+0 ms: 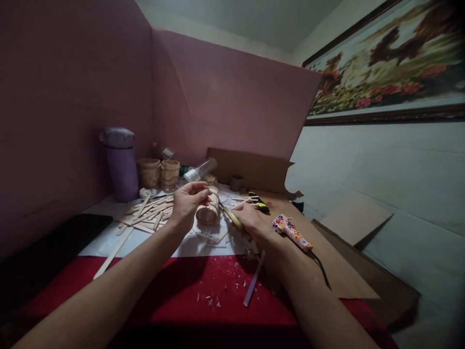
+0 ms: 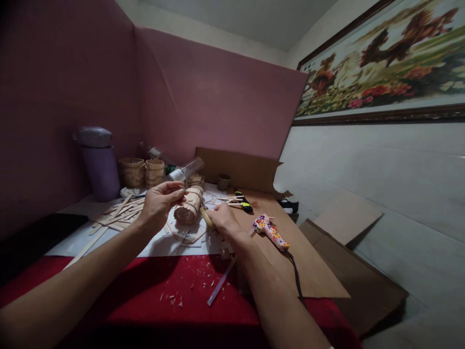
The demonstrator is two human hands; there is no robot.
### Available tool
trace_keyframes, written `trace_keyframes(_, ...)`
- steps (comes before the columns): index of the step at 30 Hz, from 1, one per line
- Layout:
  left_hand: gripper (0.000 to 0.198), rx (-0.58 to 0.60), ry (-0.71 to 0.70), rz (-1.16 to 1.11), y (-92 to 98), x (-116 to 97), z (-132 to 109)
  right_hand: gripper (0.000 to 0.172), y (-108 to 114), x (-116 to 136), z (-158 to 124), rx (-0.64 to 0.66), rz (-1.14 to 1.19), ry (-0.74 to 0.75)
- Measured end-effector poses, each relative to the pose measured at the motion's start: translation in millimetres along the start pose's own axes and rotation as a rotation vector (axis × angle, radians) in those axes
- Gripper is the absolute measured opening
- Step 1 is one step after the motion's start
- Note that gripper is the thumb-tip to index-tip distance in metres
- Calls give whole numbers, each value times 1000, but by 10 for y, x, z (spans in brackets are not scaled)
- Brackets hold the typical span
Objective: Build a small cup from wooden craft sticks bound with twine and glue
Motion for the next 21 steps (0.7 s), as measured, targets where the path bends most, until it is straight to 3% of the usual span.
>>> trace_keyframes(5,27,-84,73,-160,81,3,14,36,-148,65,-54,81,257,17)
trace_keyframes(10,5,-47,109,-230,57,-6,8,53,-243,253,-150,180,509,103)
trace_keyframes(15,6,-4,156,-229,19,-18,-2,68,-321,392,-303,244,374,170)
trace_keyframes(21,4,17,159,-226,-16,-76,0,73,-419,405,-412,327,233,182)
Point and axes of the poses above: each hand's wrist, its own z-axis towards the middle knuckle, its own y-axis out of the back of the hand, x = y × z, the point moved 6 cm from there along z, towards the middle knuckle, and after that the axes turned 9 degrees about x, right-handed, at the moved point
